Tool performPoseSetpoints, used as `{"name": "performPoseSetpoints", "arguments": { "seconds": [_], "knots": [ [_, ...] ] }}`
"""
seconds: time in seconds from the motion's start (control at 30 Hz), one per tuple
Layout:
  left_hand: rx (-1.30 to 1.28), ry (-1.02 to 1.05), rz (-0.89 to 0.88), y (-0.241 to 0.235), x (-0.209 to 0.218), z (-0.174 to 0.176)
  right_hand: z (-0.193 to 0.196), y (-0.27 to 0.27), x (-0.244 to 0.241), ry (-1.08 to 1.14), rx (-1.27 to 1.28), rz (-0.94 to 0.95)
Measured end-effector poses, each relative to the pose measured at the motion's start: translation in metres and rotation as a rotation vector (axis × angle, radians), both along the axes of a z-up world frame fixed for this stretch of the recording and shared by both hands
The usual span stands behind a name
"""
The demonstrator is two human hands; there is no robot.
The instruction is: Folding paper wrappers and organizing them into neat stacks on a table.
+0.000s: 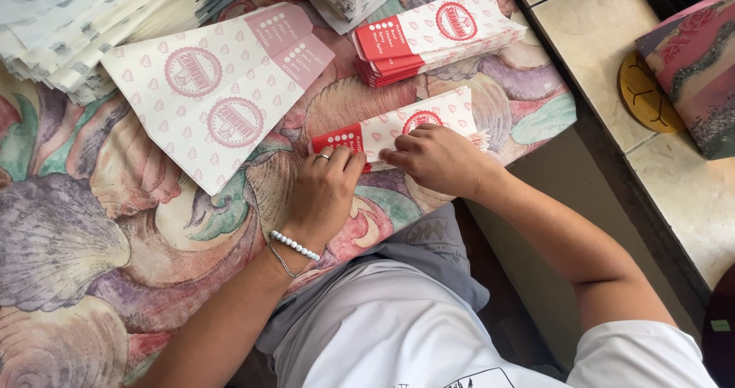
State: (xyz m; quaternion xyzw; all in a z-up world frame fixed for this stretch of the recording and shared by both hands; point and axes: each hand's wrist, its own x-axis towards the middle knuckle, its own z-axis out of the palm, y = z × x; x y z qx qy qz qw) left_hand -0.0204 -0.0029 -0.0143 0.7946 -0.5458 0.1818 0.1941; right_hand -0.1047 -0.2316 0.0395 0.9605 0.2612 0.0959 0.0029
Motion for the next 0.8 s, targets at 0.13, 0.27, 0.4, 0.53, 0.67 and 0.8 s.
{"name": "performPoseSetpoints", "arguments": {
  "seconds": [0.13,0.27,0.4,0.53,0.67,0.8],
  "knots": [
    [0.015,-0.029,-0.017,0.0,-0.001,0.008,0.001,0.005,-0.006,-0.055,-0.064,0.016],
    [0.036,-0.116,-0.022,-0.001,0.0,0.001,0.014,0.006,-0.011,0.008,-0.176,-0.018],
    [0.046,-0.127,-0.042,0.0,0.003,0.013,0.018,-0.008,-0.014,0.031,-0.261,-0.092],
    [0.029,-0.133,-0.063,-0.005,0.007,0.005,0.01,-0.016,-0.02,0.047,-0.2,-0.123],
    [0.113,-0.164,-0.133,-0.009,0.015,0.004,0.011,-0.02,-0.022,0.068,-0.132,-0.114],
    [0.191,-0.105,-0.152,-0.015,0.02,0.014,0.007,-0.029,-0.02,0.07,-0.007,-0.099]
  ]
}}
